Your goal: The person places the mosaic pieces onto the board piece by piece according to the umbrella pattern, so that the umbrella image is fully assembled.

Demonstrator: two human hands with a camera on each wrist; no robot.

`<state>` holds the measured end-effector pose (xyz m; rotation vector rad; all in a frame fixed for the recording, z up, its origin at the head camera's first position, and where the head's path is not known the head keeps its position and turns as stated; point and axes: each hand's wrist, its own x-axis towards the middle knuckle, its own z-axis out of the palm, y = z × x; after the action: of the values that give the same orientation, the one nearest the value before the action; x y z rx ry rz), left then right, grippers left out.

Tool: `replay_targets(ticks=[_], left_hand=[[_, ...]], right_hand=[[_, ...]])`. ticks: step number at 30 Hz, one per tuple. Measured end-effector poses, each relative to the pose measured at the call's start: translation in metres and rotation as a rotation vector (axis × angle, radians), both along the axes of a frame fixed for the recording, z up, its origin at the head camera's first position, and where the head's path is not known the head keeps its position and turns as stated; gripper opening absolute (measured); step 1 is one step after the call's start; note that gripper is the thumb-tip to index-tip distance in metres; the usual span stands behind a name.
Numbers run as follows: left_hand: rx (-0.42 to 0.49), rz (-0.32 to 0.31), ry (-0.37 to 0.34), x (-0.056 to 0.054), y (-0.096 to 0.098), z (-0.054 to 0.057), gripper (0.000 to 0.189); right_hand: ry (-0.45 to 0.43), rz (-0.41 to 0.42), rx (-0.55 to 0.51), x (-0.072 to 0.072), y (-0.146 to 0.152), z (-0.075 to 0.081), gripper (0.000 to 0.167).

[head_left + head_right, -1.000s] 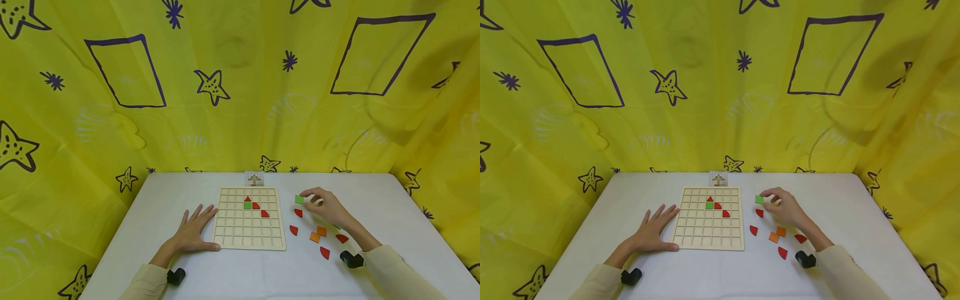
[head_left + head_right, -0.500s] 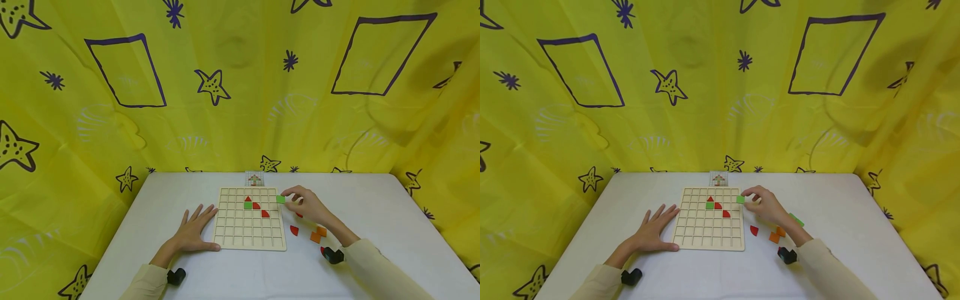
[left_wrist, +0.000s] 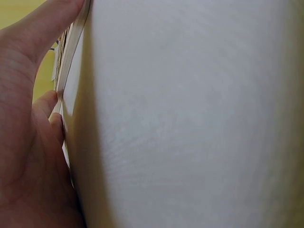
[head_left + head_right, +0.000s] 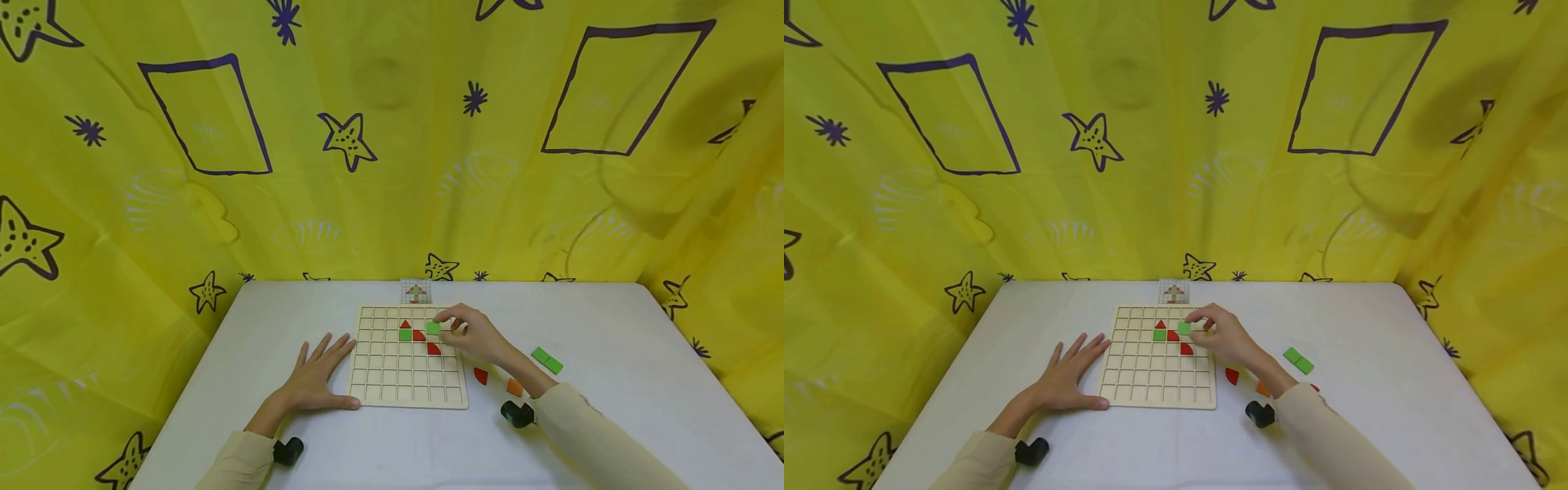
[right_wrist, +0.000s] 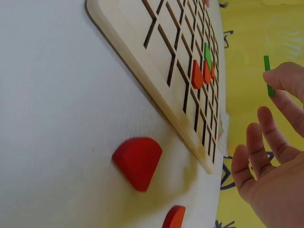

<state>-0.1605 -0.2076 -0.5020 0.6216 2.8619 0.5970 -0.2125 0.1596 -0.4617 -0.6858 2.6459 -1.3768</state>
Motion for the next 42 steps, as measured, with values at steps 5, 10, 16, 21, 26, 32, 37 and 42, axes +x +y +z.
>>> replay_targets(ticks=[5,10,16,21,26,32,37,42], left_hand=[[-0.007,0.007,-0.014,-0.001,0.000,0.000,0.118],[-0.013,0.004,-0.021,-0.002,0.001,-0.001,0.118],[0.005,0.001,0.008,-0.002,0.001,-0.003,0.118],[0.005,0.004,0.007,-0.003,0.001,-0.006,0.119],[0.013,0.008,0.030,-0.002,0.000,-0.011,0.120],[-0.022,0.012,0.001,-0.003,0.001,-0.005,0.118],[-0.031,0.013,-0.007,-0.002,0.000,-0.005,0.119],[-0.019,0.008,0.006,-0.002,0.000,-0.006,0.119]], right_hand=[[-0.048,-0.007,-0.008,0.001,-0.011,-0.004,0.025],[-0.052,0.012,-0.039,0.001,-0.020,-0.010,0.026],[-0.045,0.017,-0.044,0.000,-0.031,-0.017,0.025],[-0.061,0.005,-0.046,0.001,-0.038,-0.020,0.025],[-0.060,-0.015,-0.021,0.001,-0.045,-0.023,0.023],[-0.034,-0.020,0.004,0.002,-0.051,-0.028,0.022],[0.011,-0.011,0.016,0.003,-0.054,-0.030,0.022],[0.033,-0.030,0.044,0.003,-0.057,-0.032,0.021]])
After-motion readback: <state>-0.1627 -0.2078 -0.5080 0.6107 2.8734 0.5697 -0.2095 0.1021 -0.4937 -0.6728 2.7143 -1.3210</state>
